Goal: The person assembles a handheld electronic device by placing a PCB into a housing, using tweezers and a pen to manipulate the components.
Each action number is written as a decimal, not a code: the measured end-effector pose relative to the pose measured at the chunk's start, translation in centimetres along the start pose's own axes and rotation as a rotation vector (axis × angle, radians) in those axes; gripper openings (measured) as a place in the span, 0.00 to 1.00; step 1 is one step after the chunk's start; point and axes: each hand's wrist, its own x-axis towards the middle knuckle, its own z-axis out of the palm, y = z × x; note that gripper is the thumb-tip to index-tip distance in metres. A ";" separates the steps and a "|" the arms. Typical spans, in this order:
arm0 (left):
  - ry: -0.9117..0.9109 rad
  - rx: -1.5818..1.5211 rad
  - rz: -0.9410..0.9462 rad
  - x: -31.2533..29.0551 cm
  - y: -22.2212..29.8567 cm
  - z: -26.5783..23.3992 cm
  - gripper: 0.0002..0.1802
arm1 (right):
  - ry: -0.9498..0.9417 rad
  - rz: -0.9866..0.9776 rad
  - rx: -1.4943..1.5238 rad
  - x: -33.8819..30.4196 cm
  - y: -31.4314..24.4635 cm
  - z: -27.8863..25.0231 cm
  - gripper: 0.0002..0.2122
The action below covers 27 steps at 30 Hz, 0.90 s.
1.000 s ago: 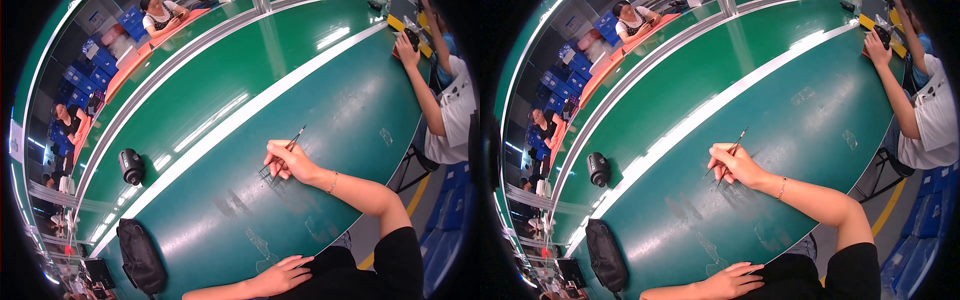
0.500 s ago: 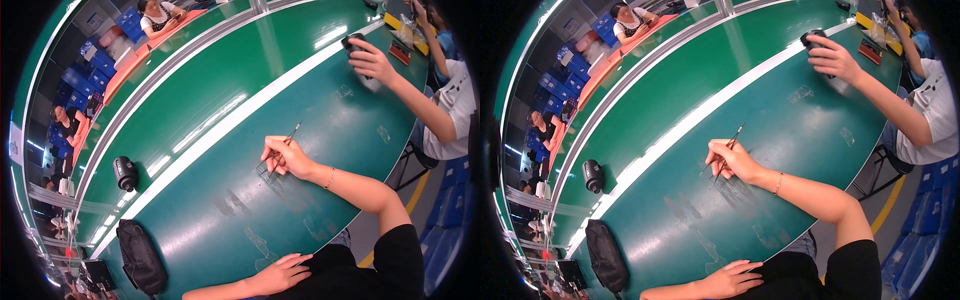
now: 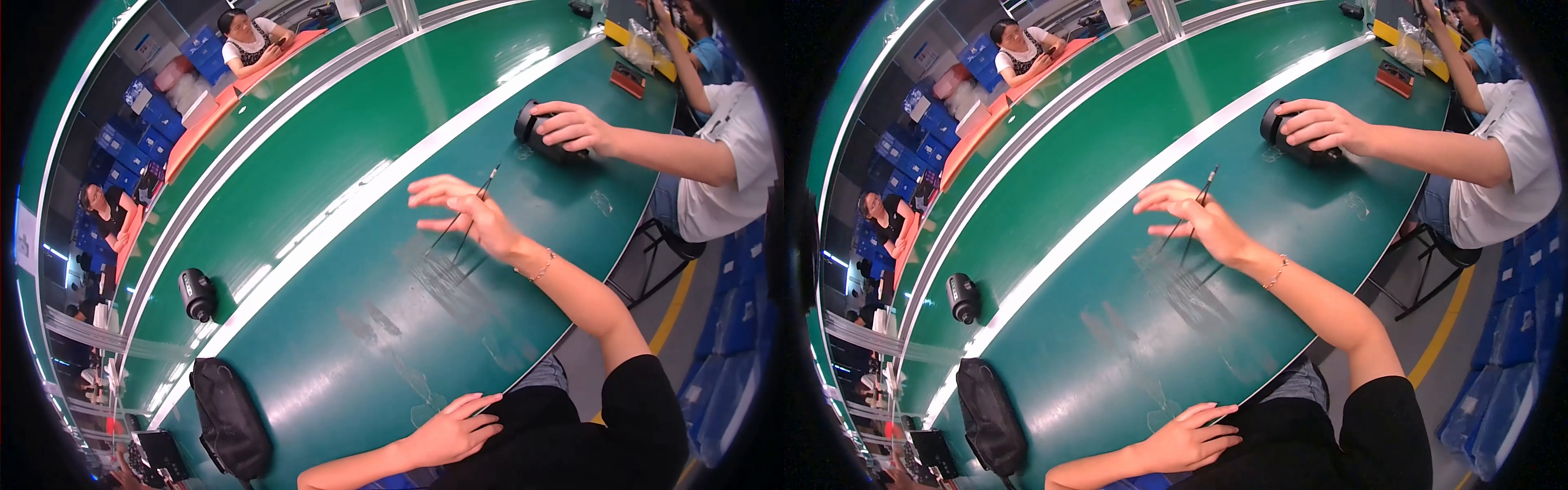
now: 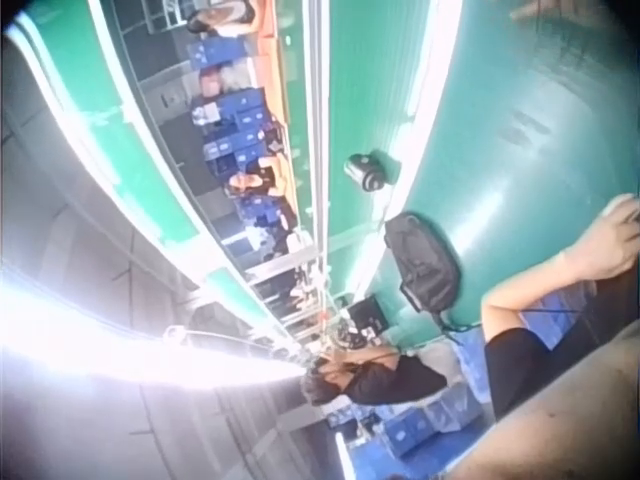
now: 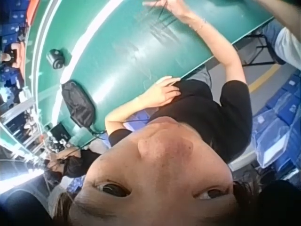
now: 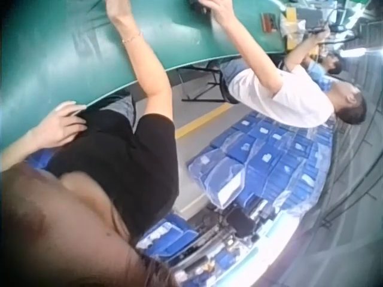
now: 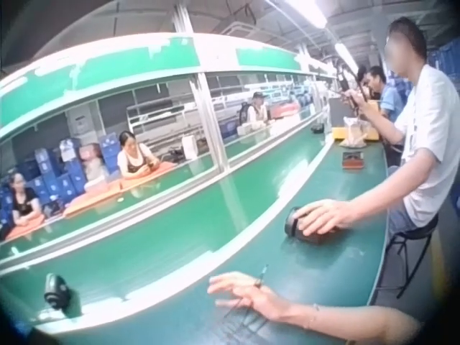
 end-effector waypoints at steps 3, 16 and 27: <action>0.009 0.019 0.000 -0.3 -0.1 0.0 0.14 | 0.124 -0.012 -0.366 -0.6 -3.5 -1.0 0.11; 0.168 -0.152 0.001 0.1 0.7 -0.7 0.19 | 0.502 0.346 -1.865 0.2 -9.7 -16.0 0.30; 0.776 -1.111 -0.039 -1.3 -2.0 0.5 0.61 | -0.153 -0.174 -1.142 -10.5 -5.6 7.3 0.32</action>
